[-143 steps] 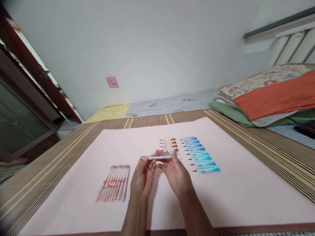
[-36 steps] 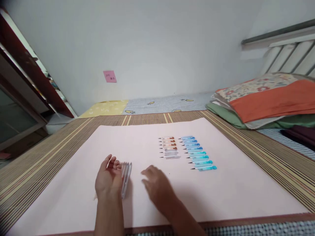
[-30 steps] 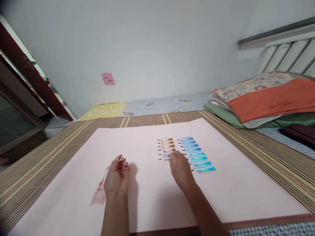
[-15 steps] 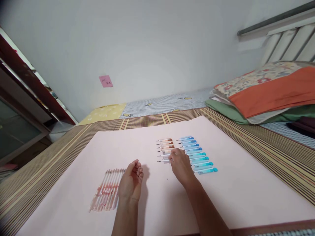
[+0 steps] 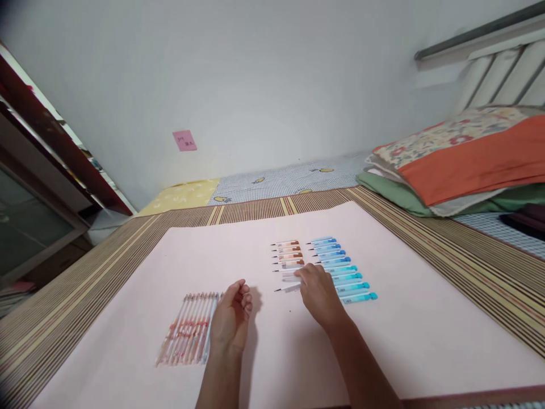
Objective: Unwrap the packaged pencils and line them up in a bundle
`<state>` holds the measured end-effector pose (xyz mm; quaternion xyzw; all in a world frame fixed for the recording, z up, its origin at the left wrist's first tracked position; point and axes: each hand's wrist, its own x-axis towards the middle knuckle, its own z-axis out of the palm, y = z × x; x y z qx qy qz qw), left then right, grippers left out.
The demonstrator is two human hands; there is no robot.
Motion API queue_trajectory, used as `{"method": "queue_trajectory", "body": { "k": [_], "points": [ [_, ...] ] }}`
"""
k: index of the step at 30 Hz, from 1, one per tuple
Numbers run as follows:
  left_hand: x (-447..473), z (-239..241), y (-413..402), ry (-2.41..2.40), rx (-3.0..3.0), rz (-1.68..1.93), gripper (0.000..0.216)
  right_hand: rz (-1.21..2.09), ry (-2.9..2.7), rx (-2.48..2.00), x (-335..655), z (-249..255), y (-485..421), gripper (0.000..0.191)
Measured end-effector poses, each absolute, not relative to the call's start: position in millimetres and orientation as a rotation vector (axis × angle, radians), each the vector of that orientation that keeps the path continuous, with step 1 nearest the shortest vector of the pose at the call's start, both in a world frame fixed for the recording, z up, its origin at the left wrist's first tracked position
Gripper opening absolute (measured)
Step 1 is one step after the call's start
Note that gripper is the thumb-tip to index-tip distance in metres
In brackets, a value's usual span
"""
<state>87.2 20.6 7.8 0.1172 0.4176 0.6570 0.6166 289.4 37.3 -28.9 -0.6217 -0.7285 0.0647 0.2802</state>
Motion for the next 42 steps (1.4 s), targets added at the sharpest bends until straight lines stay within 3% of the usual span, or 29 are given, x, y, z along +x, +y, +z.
{"method": "queue_trajectory", "body": {
  "k": [10, 15, 25, 33, 42],
  "points": [
    [92, 6, 19, 0.964, 0.282, 1.479, 0.019, 0.402, -1.907, -1.659, 288, -19, 30, 0.015],
    [94, 4, 18, 0.941, 0.291, 1.463, 0.019, 0.592, -1.831, -1.604, 292, -23, 29, 0.026],
    [100, 4, 18, 0.946, 0.261, 1.422, 0.011, 0.666, -1.779, -1.549, 280, -15, 26, 0.015],
    [112, -4, 13, 0.894, 0.449, 1.296, 0.038, 1.075, -1.467, -1.146, 255, 10, 20, 0.02],
    [110, 3, 10, 0.83, 0.402, 1.333, 0.029, 1.085, -1.523, -1.109, 249, 17, 16, 0.018]
  ]
}}
